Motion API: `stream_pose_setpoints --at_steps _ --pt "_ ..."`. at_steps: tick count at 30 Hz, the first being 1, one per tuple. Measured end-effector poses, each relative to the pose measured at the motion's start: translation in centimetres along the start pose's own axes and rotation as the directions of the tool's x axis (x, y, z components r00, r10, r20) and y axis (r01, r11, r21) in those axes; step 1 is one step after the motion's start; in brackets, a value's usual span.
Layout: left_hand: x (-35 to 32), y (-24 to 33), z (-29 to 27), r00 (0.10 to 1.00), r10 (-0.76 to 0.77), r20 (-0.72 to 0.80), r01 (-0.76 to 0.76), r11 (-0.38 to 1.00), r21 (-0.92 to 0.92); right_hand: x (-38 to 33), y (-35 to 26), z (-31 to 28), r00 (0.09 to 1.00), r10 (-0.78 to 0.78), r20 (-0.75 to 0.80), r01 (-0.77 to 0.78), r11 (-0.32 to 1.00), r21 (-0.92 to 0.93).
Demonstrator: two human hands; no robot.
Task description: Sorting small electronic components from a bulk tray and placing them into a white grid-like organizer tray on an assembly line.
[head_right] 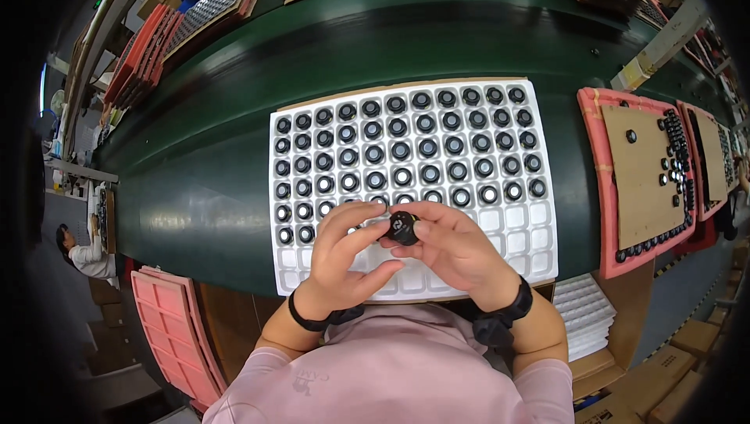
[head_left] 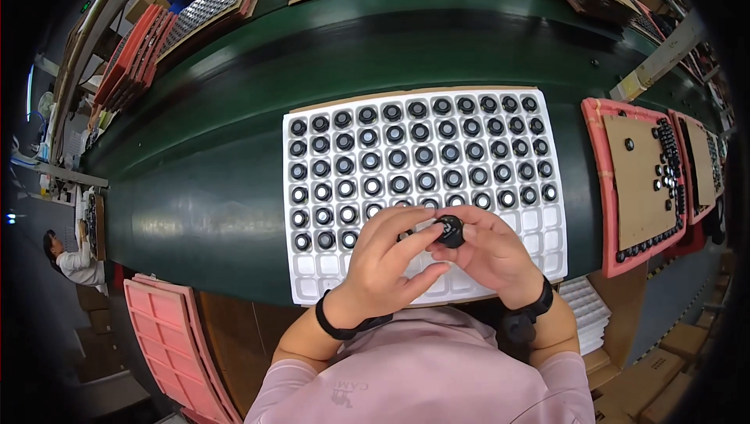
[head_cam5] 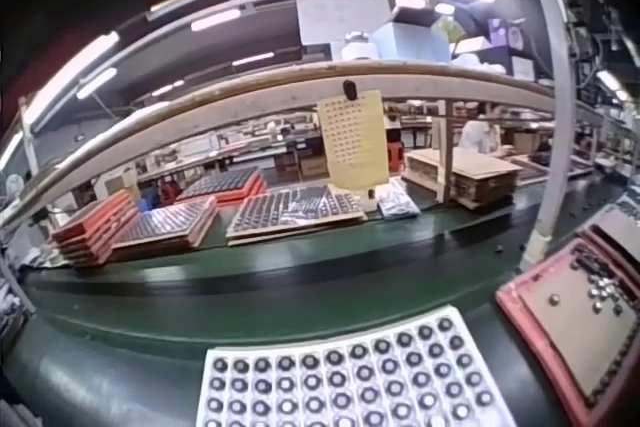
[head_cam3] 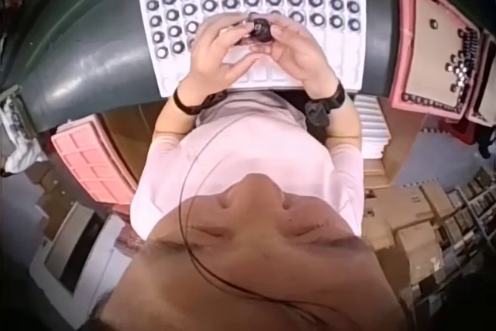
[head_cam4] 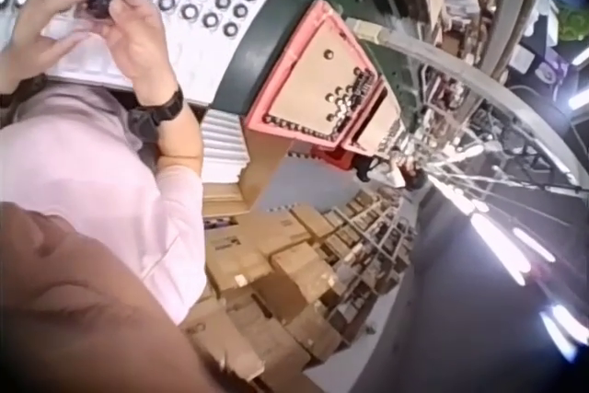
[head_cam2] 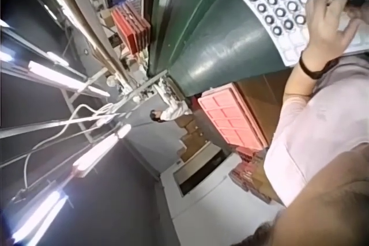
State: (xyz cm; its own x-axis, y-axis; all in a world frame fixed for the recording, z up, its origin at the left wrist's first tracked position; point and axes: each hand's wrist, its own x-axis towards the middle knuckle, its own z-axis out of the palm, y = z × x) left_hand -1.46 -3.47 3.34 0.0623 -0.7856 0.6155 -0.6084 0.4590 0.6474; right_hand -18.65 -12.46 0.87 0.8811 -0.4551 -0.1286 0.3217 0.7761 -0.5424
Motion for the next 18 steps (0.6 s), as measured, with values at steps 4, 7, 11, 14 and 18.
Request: stream_pose_setpoints --at_steps 4,7,11,14,18 --pt "-1.4 -0.1 0.5 0.997 0.063 -0.046 -0.052 0.977 0.205 0.2 2.7 0.5 0.998 -0.040 0.051 0.033 0.991 0.131" --pt "-2.2 -0.3 0.0 0.998 0.047 -0.040 -0.039 0.983 0.179 0.0 3.9 0.6 0.999 -0.027 0.044 0.022 0.992 0.122" --pt "-2.5 0.1 -0.1 0.998 -0.011 -0.061 0.015 0.998 0.065 -0.2 4.5 0.8 0.994 -0.010 0.109 -0.005 0.992 0.129" --pt "-2.6 0.2 -0.3 0.997 -0.040 -0.063 0.041 0.999 0.016 -0.3 4.7 1.4 0.995 0.002 0.098 -0.013 0.994 0.104" --pt "-2.6 0.3 -0.8 0.998 -0.047 -0.036 0.048 0.998 0.037 -0.4 4.6 1.9 0.998 -0.013 0.058 0.015 1.000 -0.024"
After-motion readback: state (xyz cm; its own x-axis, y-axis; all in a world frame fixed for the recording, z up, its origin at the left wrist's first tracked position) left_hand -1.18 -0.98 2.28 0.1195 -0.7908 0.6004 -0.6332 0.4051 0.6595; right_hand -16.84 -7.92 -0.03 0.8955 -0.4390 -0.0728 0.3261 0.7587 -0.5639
